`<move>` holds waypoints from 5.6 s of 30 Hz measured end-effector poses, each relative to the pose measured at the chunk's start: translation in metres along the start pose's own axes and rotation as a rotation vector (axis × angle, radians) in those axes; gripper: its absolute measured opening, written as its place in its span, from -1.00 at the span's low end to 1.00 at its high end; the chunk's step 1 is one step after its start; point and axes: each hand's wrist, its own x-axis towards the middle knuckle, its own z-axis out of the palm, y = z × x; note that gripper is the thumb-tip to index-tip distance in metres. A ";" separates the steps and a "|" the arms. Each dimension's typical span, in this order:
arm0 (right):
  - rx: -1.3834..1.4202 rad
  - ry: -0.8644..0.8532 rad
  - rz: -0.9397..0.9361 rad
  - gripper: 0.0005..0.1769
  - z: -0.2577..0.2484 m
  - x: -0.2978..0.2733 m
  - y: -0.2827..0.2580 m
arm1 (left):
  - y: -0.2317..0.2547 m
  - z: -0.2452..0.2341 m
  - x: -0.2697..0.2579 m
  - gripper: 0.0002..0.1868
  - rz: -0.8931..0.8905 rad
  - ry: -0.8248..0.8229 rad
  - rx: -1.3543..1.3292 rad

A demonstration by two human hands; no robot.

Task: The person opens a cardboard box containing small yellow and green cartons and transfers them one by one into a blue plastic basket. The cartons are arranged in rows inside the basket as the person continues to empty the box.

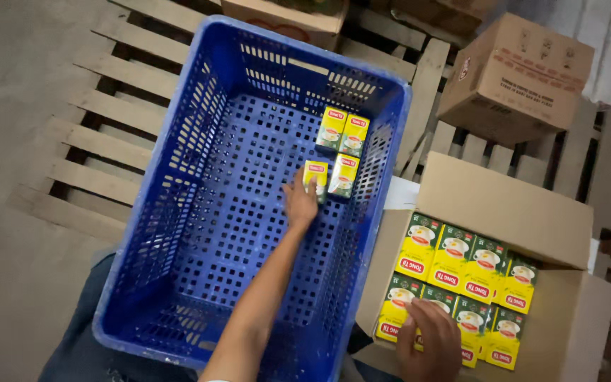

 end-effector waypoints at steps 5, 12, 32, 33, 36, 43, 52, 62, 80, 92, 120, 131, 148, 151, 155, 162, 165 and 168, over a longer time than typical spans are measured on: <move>-0.025 -0.011 -0.015 -0.73 -0.009 0.008 -0.007 | 0.025 -0.004 0.002 -0.33 0.099 -0.086 0.030; 0.061 0.025 -0.202 -0.73 0.004 0.002 0.021 | 0.025 -0.012 0.026 -0.26 0.209 -0.165 0.123; -0.029 0.015 0.096 -0.72 0.009 -0.015 0.009 | 0.031 -0.006 0.050 -0.11 0.548 -0.270 -0.238; -0.026 -0.012 0.086 -0.69 0.008 -0.015 0.011 | 0.037 -0.008 0.046 -0.11 0.509 -0.270 -0.253; -0.047 -0.024 0.089 -0.69 0.012 -0.022 0.019 | 0.038 -0.007 0.045 -0.06 0.492 -0.258 -0.220; -0.018 0.148 0.048 -0.82 -0.003 0.011 -0.016 | 0.076 -0.048 0.017 0.28 0.561 -0.392 0.306; 0.031 0.070 0.021 -0.81 -0.004 0.008 -0.010 | 0.039 -0.027 0.045 0.54 0.836 -0.371 0.502; 0.004 0.099 -0.012 -0.80 -0.007 0.014 -0.020 | 0.055 -0.029 0.037 0.55 0.706 -0.370 0.719; 0.000 0.117 -0.045 -0.80 -0.018 0.030 -0.039 | 0.054 -0.058 -0.014 0.54 0.670 -0.298 0.692; 0.248 0.017 0.016 -0.73 -0.055 0.035 -0.052 | -0.011 -0.089 -0.124 0.07 0.439 -0.872 0.885; 0.160 -0.330 0.801 0.11 -0.113 0.036 -0.007 | 0.029 -0.154 -0.384 -0.07 0.463 -0.496 0.445; 0.157 -0.338 0.953 0.21 -0.100 0.046 -0.008 | 0.030 -0.151 -0.386 -0.08 0.462 -0.472 0.464; 0.091 -0.344 0.865 0.11 -0.072 0.031 0.026 | 0.016 -0.147 -0.379 -0.09 0.507 -0.446 0.463; 0.099 -0.287 0.807 0.04 -0.080 0.027 0.025 | 0.021 -0.151 -0.383 -0.09 0.498 -0.457 0.407; 0.146 -0.241 0.889 0.00 -0.129 0.033 0.020 | 0.016 -0.151 -0.380 -0.08 0.496 -0.482 0.394; 0.212 -0.132 0.549 -0.04 -0.180 0.026 0.016 | 0.000 -0.151 -0.358 -0.22 0.534 -0.429 -0.014; 0.320 -0.318 0.155 -0.07 -0.175 0.023 0.002 | -0.026 -0.143 -0.333 -0.30 0.507 -0.431 -0.124; 0.292 -0.555 0.064 -0.09 -0.178 0.034 -0.058 | -0.019 -0.156 -0.329 -0.27 0.477 -0.546 -0.353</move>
